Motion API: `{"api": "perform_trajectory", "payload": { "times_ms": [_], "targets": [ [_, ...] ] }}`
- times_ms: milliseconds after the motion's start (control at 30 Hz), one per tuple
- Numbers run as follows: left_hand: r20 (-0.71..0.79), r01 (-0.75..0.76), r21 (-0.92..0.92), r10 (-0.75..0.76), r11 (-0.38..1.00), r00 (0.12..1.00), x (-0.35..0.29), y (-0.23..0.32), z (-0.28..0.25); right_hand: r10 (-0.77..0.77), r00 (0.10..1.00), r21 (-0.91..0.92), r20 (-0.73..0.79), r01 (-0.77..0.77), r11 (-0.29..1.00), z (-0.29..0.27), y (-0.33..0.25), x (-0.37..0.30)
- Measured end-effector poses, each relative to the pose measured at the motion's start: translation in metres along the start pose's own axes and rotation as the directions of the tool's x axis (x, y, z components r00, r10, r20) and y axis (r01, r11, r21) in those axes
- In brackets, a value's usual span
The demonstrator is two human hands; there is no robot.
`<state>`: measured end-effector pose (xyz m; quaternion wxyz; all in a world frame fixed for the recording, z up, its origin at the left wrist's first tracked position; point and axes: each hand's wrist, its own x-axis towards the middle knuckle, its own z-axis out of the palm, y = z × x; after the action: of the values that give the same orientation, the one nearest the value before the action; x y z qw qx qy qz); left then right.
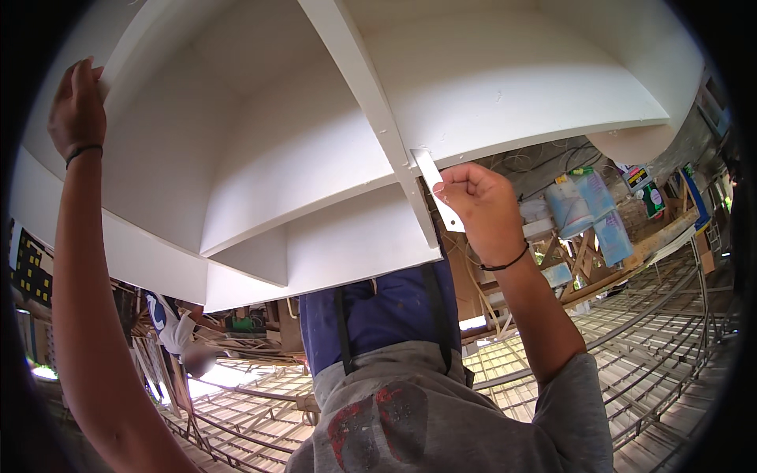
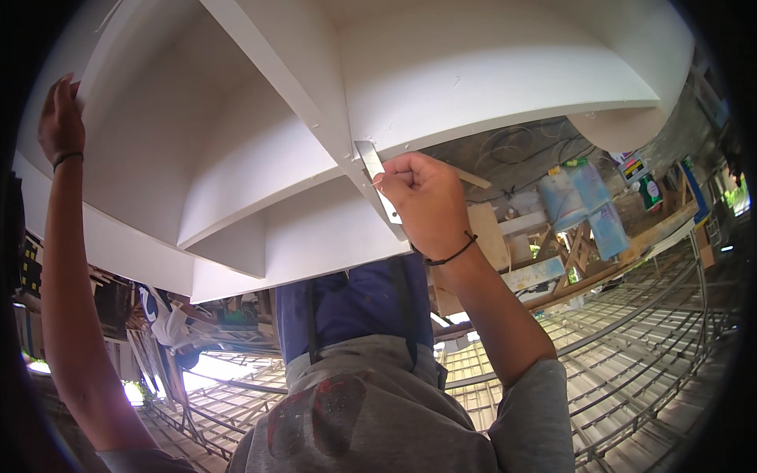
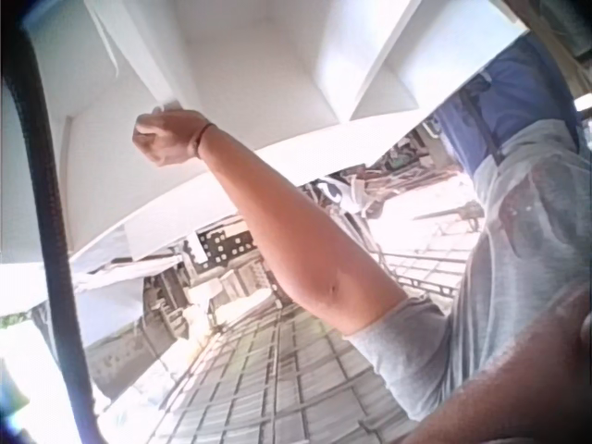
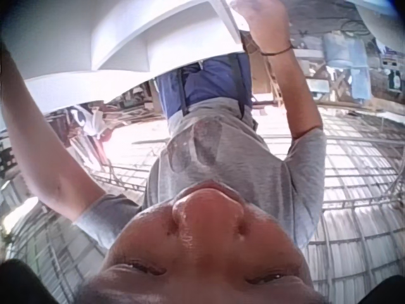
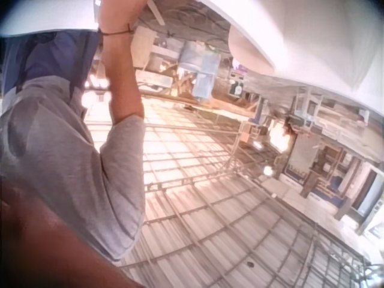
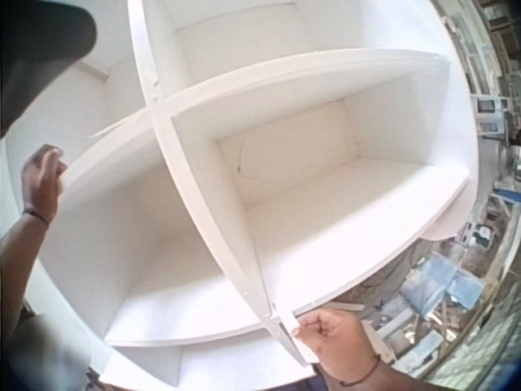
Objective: The person assembles a white wooden shelf unit by hand, inserting vertical and horizontal dividers into the frame. The person aligns and secures each piece, ensuring the structure is stable.
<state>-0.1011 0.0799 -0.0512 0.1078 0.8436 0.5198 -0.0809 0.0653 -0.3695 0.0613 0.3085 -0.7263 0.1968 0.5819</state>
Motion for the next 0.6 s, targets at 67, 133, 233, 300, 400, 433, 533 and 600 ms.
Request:
{"api": "perform_trajectory", "payload": {
  "times_ms": [67,133,233,300,400,433,533,600],
  "targets": [
    [0.004,-0.002,-0.002,0.002,1.000,1.000,0.000,-0.002,0.001,-0.002,1.000,-0.013,-0.001,0.002,1.000,0.002,0.000,0.001],
    [-0.001,-0.019,0.010,0.019,1.000,1.000,0.001,-0.002,0.000,-0.010,1.000,-0.036,-0.013,0.009,0.999,0.004,-0.001,0.001],
    [0.002,-0.018,-0.051,0.018,0.999,1.000,0.001,-0.002,-0.001,0.017,1.000,0.014,-0.001,-0.017,1.000,0.006,-0.002,0.003],
    [0.008,-0.009,-0.058,0.010,0.998,1.000,0.000,-0.003,-0.001,0.012,1.000,0.036,-0.008,-0.012,0.999,0.008,0.000,0.003],
    [0.010,-0.004,-0.065,0.005,0.998,1.000,0.000,-0.004,-0.001,-0.021,0.999,0.014,-0.034,0.022,1.000,0.010,0.005,0.004],
    [0.009,-0.005,-0.068,0.006,0.998,1.000,0.001,-0.004,-0.001,-0.015,1.000,0.008,-0.027,0.016,1.000,0.009,0.004,0.005],
    [-0.003,-0.019,-0.047,0.018,0.999,1.000,0.001,-0.004,0.000,-0.019,0.999,0.003,-0.030,0.019,1.000,0.009,0.004,0.004],
    [0.001,-0.023,-0.012,0.023,1.000,1.000,0.001,-0.003,-0.001,-0.021,0.999,0.000,-0.044,0.021,1.000,0.012,0.006,0.004]
  ]
}}
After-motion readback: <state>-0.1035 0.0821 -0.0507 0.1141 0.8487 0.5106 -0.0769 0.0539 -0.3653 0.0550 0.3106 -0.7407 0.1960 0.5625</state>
